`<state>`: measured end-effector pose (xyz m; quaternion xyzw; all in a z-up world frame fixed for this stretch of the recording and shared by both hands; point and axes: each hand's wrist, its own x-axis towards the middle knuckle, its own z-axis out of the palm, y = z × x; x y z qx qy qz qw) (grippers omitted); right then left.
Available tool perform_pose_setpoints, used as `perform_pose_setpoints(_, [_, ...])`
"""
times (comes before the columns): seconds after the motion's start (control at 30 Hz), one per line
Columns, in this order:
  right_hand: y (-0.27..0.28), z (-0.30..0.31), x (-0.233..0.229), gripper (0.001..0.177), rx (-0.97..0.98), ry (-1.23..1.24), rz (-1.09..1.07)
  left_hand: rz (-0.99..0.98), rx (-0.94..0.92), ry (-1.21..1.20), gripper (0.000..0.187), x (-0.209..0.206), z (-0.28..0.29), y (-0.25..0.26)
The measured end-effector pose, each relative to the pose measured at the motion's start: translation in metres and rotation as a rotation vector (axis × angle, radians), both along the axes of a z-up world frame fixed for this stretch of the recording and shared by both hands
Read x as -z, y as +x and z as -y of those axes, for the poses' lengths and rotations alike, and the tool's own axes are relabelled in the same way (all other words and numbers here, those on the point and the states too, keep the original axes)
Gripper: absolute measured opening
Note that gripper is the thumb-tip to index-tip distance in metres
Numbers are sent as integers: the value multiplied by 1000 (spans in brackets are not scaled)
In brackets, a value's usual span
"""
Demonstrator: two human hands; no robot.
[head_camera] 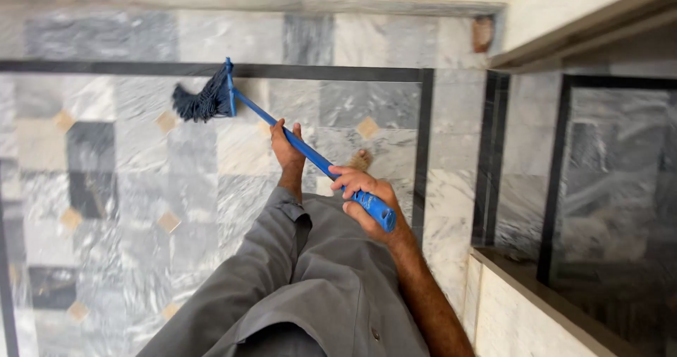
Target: Mopping a marble-tiled floor with a blue mop.
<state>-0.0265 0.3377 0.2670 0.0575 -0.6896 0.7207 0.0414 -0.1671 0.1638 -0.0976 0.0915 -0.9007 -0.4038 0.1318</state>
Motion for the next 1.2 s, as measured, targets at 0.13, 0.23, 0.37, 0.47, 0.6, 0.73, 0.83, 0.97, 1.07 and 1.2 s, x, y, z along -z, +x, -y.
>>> perform_pose_setpoints(0.13, [13, -68, 1, 26, 190, 3, 53, 58, 190, 169, 45, -2, -109, -21])
perform_pose_setpoints(0.23, [29, -100, -4, 26, 400, 9, 60, -42, 481, 51, 48, -3, -198, -13])
perform_pose_setpoints(0.37, [59, -105, -12, 26, 740, 47, 77, 867, 539, 976, 41, 48, -301, 20])
perform_pose_setpoints(0.47, [74, -107, -18, 22, 956, 161, 63, 764, 1035, 614, 45, -1, -353, 42])
perform_pose_setpoints(0.6, [71, -89, -13, 15, 1042, 438, 67, 470, 1438, 5, 45, -49, -373, 53])
perform_pose_setpoints(0.73, [42, -75, -23, 15, 971, 605, 89, 385, 1487, -98, 48, -107, -355, 30])
perform_pose_setpoints(0.83, [18, -57, -29, 17, 876, 647, 112, 493, 1411, -131, 40, -136, -316, 3])
perform_pose_setpoints(0.97, [-21, -31, -31, 22, 725, 634, 48, 368, 1278, -92, 33, -122, -257, -43])
perform_pose_setpoints(1.07, [-59, 3, -36, 24, 558, 603, -13, 299, 1128, -128, 30, -128, -192, -84])
perform_pose_setpoints(1.2, [-114, 62, -52, 24, 297, 558, -84, 170, 901, -121, 29, -116, -93, -132])
